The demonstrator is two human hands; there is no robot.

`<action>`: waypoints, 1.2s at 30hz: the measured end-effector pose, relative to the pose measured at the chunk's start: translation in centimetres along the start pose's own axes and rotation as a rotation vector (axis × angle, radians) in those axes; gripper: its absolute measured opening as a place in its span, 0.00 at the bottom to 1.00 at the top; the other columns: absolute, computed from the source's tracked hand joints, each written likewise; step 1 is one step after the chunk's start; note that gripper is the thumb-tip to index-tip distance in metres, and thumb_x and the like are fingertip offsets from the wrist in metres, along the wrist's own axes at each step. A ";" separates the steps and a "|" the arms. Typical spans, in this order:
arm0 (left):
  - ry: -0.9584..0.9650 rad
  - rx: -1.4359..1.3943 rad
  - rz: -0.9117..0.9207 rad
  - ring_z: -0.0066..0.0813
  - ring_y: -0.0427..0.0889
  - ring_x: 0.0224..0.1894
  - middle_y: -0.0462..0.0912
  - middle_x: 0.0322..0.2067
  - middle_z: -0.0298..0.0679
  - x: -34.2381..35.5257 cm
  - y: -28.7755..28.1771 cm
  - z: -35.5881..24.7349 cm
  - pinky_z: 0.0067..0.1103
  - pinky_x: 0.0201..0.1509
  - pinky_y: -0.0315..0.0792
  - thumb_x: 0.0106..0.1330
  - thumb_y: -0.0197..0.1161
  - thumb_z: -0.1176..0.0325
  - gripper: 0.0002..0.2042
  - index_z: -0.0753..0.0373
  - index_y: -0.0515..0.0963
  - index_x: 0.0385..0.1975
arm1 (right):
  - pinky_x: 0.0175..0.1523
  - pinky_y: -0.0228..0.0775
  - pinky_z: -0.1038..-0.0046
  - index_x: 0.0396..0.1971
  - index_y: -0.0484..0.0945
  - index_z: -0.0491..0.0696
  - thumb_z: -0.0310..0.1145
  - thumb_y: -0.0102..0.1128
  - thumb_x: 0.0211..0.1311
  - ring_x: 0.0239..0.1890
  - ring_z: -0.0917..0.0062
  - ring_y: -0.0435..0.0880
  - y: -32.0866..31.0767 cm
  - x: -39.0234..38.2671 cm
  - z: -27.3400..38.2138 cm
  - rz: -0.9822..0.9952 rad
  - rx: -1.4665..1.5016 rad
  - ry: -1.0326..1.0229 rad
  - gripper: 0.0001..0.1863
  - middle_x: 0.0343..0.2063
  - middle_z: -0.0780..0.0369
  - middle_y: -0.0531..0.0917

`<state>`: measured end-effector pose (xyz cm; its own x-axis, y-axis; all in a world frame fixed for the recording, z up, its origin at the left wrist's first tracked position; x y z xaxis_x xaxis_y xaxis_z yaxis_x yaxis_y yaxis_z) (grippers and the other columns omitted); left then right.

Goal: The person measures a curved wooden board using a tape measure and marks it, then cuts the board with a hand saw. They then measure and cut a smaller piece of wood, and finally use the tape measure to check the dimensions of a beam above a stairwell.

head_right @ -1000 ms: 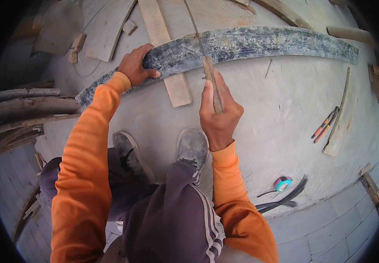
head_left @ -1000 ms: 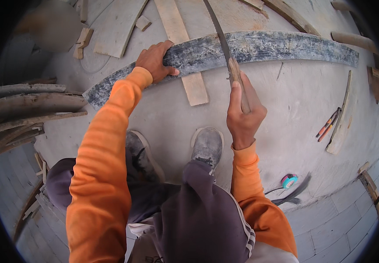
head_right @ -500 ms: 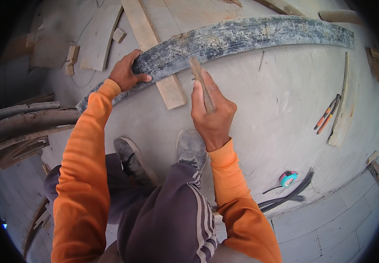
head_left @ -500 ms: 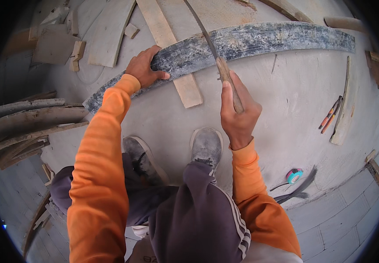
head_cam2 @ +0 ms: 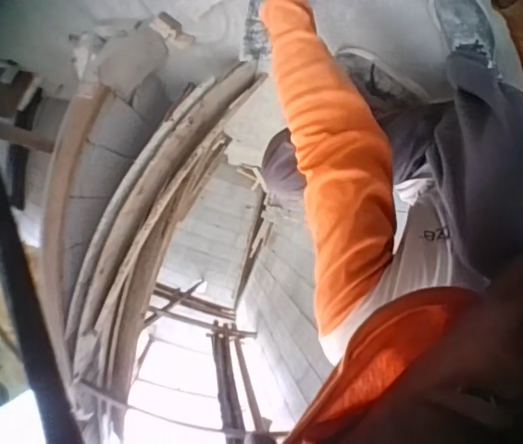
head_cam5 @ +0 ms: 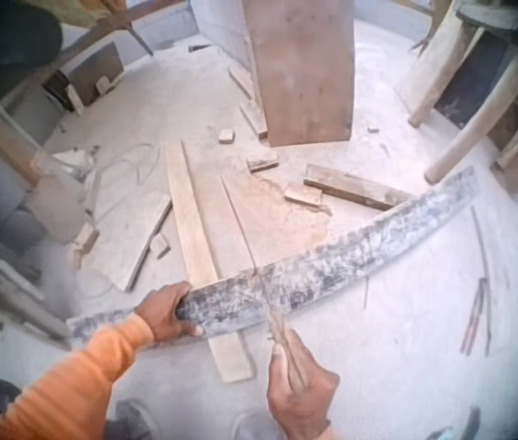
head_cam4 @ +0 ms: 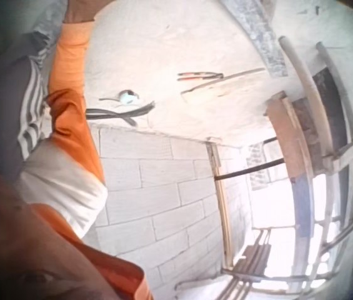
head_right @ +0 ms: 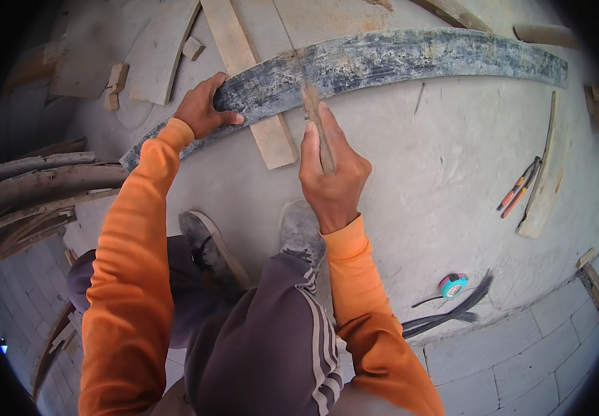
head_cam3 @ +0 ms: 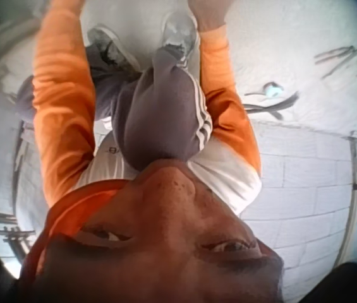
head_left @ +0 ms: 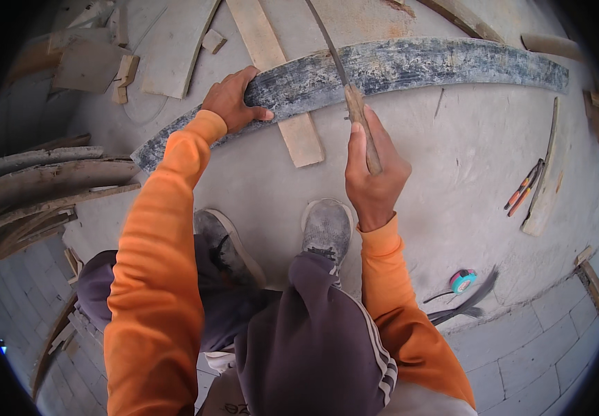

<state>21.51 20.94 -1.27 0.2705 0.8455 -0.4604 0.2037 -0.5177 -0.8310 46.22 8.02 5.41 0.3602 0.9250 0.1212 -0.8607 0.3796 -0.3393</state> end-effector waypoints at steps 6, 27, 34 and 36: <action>-0.024 -0.034 0.022 0.48 0.81 0.55 0.84 0.50 0.46 0.4 0.0 0.3 0.37 0.61 0.73 0.47 0.82 0.53 0.35 0.57 0.75 0.55 | 0.47 0.80 0.77 0.55 0.78 0.30 0.20 0.59 0.67 0.43 0.67 0.92 -9.1 -14.1 0.2 0.116 -0.225 0.162 0.18 0.46 0.43 0.87; -0.002 -0.055 0.028 0.52 0.83 0.50 0.84 0.44 0.54 0.9 0.3 0.2 0.37 0.56 0.74 0.44 0.84 0.52 0.37 0.66 0.74 0.50 | 0.31 0.79 0.75 0.55 0.80 0.34 0.19 0.65 0.62 0.26 0.74 0.89 -0.8 0.0 -0.6 0.030 -0.020 0.088 0.20 0.41 0.49 0.89; -0.026 -0.016 -0.043 0.52 0.83 0.49 0.85 0.42 0.52 0.4 -0.6 1.0 0.38 0.56 0.75 0.44 0.84 0.50 0.35 0.65 0.76 0.48 | 0.45 0.82 0.75 0.56 0.77 0.29 0.20 0.58 0.67 0.42 0.67 0.92 -7.1 -11.9 0.3 0.112 -0.180 0.090 0.19 0.45 0.44 0.88; -0.007 0.006 -0.047 0.52 0.83 0.49 0.85 0.42 0.52 0.0 -0.2 0.8 0.37 0.56 0.75 0.44 0.84 0.50 0.36 0.65 0.76 0.48 | 0.45 0.82 0.75 0.56 0.76 0.28 0.19 0.57 0.67 0.43 0.66 0.92 -7.5 -12.0 1.0 0.140 -0.216 0.120 0.19 0.46 0.42 0.87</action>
<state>20.67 21.17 -1.32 0.2542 0.8697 -0.4231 0.2099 -0.4767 -0.8537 47.98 -5.87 7.42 0.2945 0.9545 -0.0477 -0.8129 0.2240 -0.5376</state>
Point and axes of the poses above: each hand's wrist, its own x-axis towards the middle knuckle, its own y-axis out of the palm, z = x × y, the point moved 9 cm from there along x, towards the middle knuckle
